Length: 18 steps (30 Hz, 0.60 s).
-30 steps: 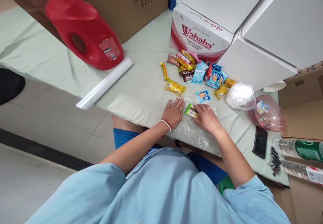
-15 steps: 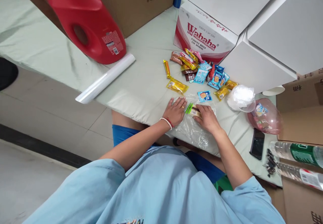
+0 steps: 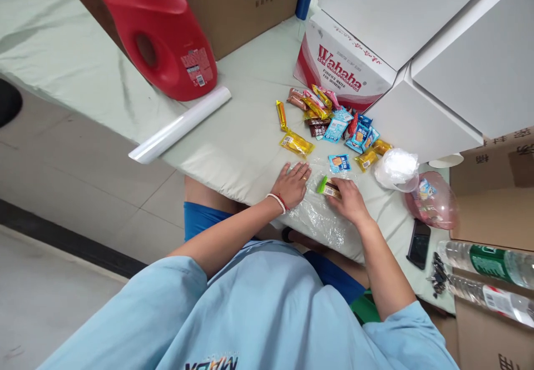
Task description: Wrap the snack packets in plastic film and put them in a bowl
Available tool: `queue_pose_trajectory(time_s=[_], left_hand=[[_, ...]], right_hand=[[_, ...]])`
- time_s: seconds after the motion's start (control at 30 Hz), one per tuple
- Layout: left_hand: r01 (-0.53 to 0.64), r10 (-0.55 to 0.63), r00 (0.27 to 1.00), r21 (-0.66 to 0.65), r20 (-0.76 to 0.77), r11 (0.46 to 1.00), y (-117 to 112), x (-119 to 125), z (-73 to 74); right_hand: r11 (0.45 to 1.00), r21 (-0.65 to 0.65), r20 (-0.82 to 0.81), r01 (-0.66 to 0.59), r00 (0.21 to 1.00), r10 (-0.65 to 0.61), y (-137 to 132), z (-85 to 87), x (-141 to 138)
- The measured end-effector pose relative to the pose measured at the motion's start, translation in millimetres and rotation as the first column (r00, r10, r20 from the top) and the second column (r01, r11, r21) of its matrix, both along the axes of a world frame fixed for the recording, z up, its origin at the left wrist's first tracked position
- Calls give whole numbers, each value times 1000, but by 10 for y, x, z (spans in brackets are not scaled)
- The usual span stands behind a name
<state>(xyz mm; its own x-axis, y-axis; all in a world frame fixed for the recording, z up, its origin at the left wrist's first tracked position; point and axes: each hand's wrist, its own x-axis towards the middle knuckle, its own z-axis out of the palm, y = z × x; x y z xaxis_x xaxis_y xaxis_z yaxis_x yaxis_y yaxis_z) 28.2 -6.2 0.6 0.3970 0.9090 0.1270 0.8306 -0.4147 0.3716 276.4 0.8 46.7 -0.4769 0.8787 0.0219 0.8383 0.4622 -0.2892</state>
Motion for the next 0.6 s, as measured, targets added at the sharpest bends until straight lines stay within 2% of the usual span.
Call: queue_pose_trajectory(time_s=[0.07, 0.17, 0.27, 0.37, 0.47, 0.6], left_hand=[[3, -3, 1000, -2, 3, 1000, 3, -2, -6], [6, -6, 1000, -4, 4, 1000, 5, -1, -9], [3, -3, 1000, -2, 9, 1000, 6, 2, -8], [11, -11, 1000, 5, 19, 1000, 7, -25, -3], [18, -19, 1000, 21, 21, 1000, 2, -111, 7], [-26, 26, 1000, 14, 1, 1000, -6, -266, 10]], right_hand=[[1000, 19, -74, 20, 997, -18, -2, 35, 37], [1000, 16, -132, -7, 991, 9, -12, 60, -64], [997, -24, -118, -67, 991, 64, -27, 11, -253], [997, -50, -88, -55, 995, 51, -48, -86, -368], [999, -45, -71, -17, 997, 14, -70, -153, -370], [999, -42, -78, -32, 997, 29, -86, -150, -328]])
